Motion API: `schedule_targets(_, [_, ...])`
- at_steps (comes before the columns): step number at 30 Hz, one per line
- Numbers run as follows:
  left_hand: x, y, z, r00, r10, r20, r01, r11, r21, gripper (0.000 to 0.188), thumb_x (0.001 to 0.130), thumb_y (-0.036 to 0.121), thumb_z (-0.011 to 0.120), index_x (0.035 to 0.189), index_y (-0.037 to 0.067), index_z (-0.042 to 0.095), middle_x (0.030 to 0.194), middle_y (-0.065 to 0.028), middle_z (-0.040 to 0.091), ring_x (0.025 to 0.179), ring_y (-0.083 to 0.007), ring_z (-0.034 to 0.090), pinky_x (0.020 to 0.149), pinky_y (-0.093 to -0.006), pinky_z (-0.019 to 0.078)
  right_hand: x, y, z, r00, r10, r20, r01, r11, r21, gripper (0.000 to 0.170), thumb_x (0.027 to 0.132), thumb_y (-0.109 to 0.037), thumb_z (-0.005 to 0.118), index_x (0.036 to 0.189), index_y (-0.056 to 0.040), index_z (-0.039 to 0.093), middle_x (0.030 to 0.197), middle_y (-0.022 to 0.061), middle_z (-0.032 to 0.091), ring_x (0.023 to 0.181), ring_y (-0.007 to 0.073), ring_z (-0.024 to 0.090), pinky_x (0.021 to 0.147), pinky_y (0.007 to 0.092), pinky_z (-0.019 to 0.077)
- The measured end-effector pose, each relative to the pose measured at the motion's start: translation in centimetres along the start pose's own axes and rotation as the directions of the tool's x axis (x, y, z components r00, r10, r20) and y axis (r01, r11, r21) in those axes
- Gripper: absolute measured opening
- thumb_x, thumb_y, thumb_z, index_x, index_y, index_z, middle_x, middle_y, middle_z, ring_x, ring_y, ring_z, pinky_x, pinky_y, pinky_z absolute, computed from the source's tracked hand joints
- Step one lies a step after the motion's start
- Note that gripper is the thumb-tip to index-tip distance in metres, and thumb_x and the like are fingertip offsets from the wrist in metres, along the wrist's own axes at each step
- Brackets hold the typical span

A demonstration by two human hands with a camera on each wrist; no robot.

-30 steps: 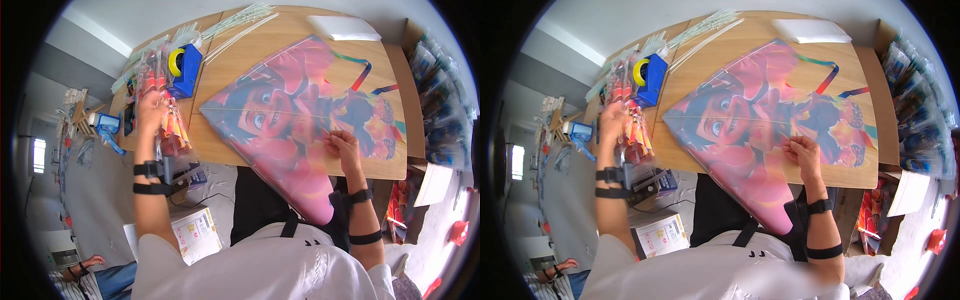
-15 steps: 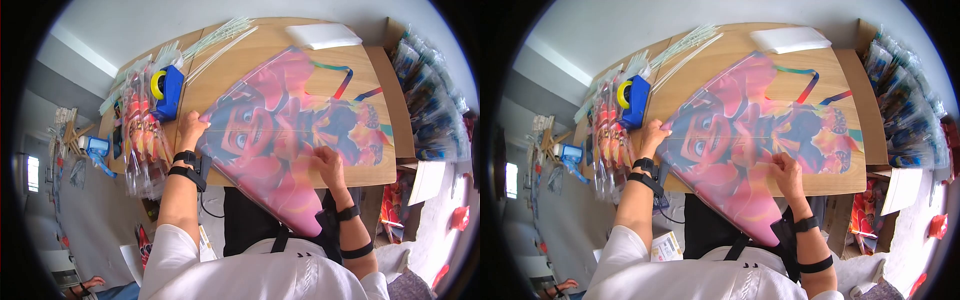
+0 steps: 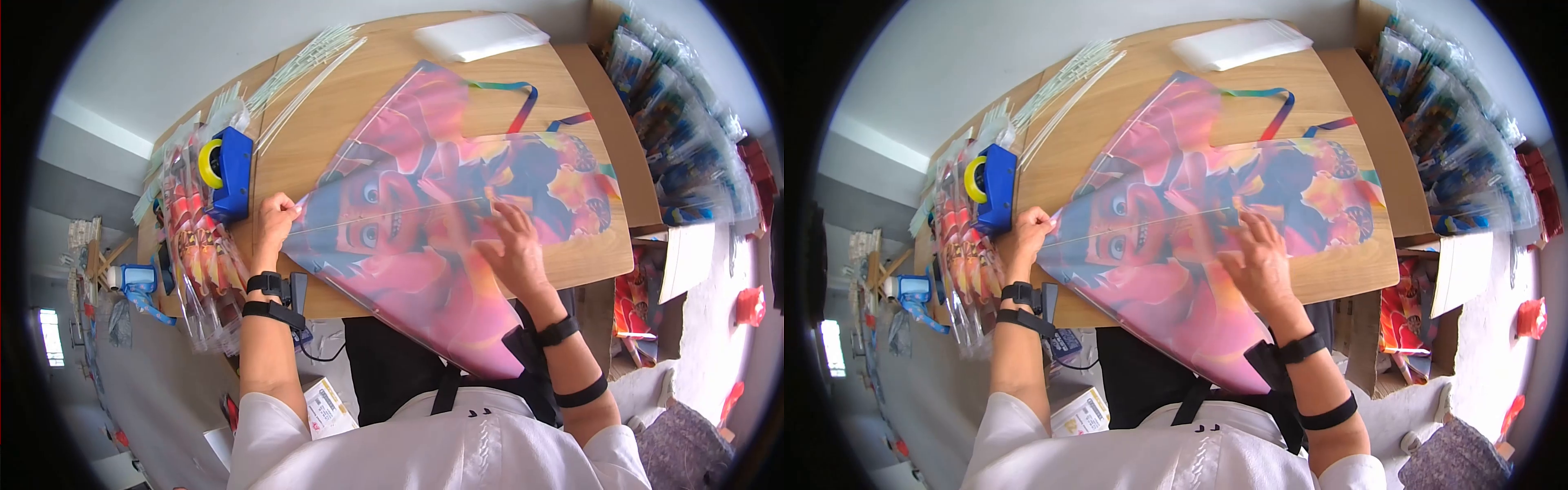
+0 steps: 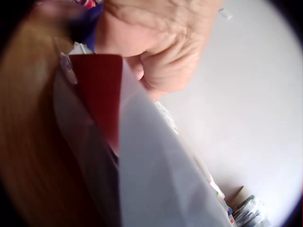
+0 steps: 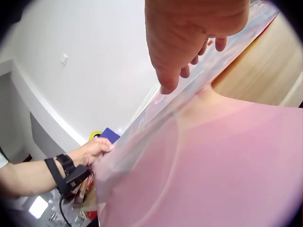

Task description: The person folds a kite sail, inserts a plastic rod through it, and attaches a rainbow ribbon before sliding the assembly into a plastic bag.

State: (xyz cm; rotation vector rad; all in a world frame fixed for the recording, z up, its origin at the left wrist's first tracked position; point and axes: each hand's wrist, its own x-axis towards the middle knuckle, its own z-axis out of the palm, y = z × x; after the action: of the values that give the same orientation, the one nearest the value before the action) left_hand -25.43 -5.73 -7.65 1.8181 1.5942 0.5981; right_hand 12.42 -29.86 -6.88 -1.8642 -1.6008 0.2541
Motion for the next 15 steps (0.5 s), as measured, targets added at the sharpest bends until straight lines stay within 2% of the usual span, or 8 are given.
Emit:
schedule_targets(1, [0.1, -0.2, 0.1, 0.997, 0.071, -0.039, -0.07, 0.997, 0.025, 0.012, 0.076, 0.001, 0.071, 0.072, 0.001, 0.06, 0.064, -0.0032, 0.057, 0.06, -0.0122, 0.051, 0.056, -0.0297, 0.0413, 0.0, -0.6, 0.3, 0.992, -0.126, 0.028, 0.127, 0.991, -0.049, 0.049, 0.076, -0.025, 0.074, 0.122, -0.0113, 0.061, 0.135, 0.0183, 0.05, 0.132, 0.0357, 0.041, 0.107, 0.0476, 0.0342])
schedule_targets(2, [0.3, -0.4, 0.4, 0.987, 0.142, -0.077, -0.138, 0.989, 0.052, 0.012, 0.077, 0.001, 0.07, 0.073, 0.001, 0.059, 0.064, -0.0044, 0.057, 0.06, -0.0132, 0.051, 0.057, -0.0305, 0.0419, -0.1, -1.4, 0.6, 0.993, -0.118, 0.028, 0.119, 0.991, -0.054, 0.049, 0.076, -0.025, 0.074, 0.122, -0.0113, 0.061, 0.135, 0.0183, 0.05, 0.132, 0.0357, 0.041, 0.107, 0.0476, 0.0342])
schedule_targets(4, [0.4, -0.3, 0.8, 0.975, 0.208, -0.073, -0.194, 0.967, 0.163, 0.013, 0.08, 0.004, 0.068, 0.075, 0.001, 0.057, 0.066, -0.0099, 0.059, 0.063, -0.021, 0.056, 0.06, -0.0357, 0.0443, -0.5, -2.9, 1.3, 0.966, -0.135, 0.218, 0.162, 0.981, -0.107, 0.07, 0.077, -0.038, 0.073, 0.139, -0.0171, 0.048, 0.148, 0.0182, 0.036, 0.141, 0.0371, 0.027, 0.114, 0.054, 0.0203])
schedule_targets(6, [0.4, 0.0, 1.5, 0.964, 0.246, -0.103, -0.199, 0.919, 0.34, 0.014, 0.081, 0.006, 0.068, 0.075, 0.002, 0.056, 0.07, -0.0146, 0.061, 0.067, -0.0294, 0.061, 0.062, -0.041, 0.0458, -1.3, -3.0, 1.9, 0.955, -0.149, 0.256, 0.19, 0.971, -0.145, 0.076, 0.077, -0.043, 0.072, 0.143, -0.0186, 0.043, 0.15, 0.0182, 0.032, 0.142, 0.0366, 0.024, 0.115, 0.0548, 0.0159])
schedule_targets(10, [-0.3, 1.4, 2.0, 0.938, 0.301, -0.171, -0.205, 0.882, 0.424, 0.02, 0.082, 0.012, 0.07, 0.074, 0.002, 0.055, 0.071, -0.0178, 0.061, 0.072, -0.0352, 0.062, 0.064, -0.0447, 0.0457, -2.0, -2.6, 2.2, 0.952, -0.164, 0.257, 0.214, 0.96, -0.18, 0.083, 0.076, -0.049, 0.072, 0.146, -0.0205, 0.038, 0.152, 0.0204, 0.027, 0.143, 0.0378, 0.022, 0.117, 0.0553, 0.0119])
schedule_targets(12, [-0.6, 2.9, 1.2, 0.994, 0.038, -0.098, -0.001, 0.936, 0.352, 0.026, 0.081, 0.018, 0.074, 0.072, 0.002, 0.056, 0.067, -0.0105, 0.062, 0.066, -0.0257, 0.062, 0.06, -0.0391, 0.0443, -1.9, -2.6, 2.1, 0.954, -0.15, 0.258, 0.196, 0.967, -0.165, 0.084, 0.076, -0.048, 0.073, 0.147, -0.0206, 0.037, 0.152, 0.0216, 0.027, 0.143, 0.0383, 0.022, 0.116, 0.0558, 0.012])
schedule_targets(13, [-0.4, 3.3, 0.2, 0.995, 0.037, -0.094, -0.001, 0.935, 0.354, 0.026, 0.081, 0.018, 0.074, 0.072, 0.002, 0.056, 0.067, -0.0105, 0.062, 0.066, -0.0257, 0.062, 0.06, -0.0391, 0.0443, -1.9, -2.6, 1.9, 0.956, -0.134, 0.262, 0.178, 0.972, -0.153, 0.085, 0.076, -0.047, 0.073, 0.147, -0.0208, 0.036, 0.152, 0.0227, 0.027, 0.142, 0.0388, 0.023, 0.116, 0.0562, 0.0121])
schedule_targets(15, [0.4, 2.4, -3.1, 0.933, -0.12, 0.339, 0.074, 0.987, 0.146, 0.025, 0.079, 0.021, 0.076, 0.073, 0.003, 0.06, 0.068, -0.0011, 0.062, 0.066, -0.0131, 0.059, 0.058, -0.0309, 0.0427, -1.8, -2.5, 1.6, 0.956, -0.125, 0.265, 0.167, 0.976, -0.141, 0.086, 0.075, -0.045, 0.075, 0.147, -0.0205, 0.035, 0.151, 0.0234, 0.027, 0.142, 0.0392, 0.023, 0.116, 0.0563, 0.0127])
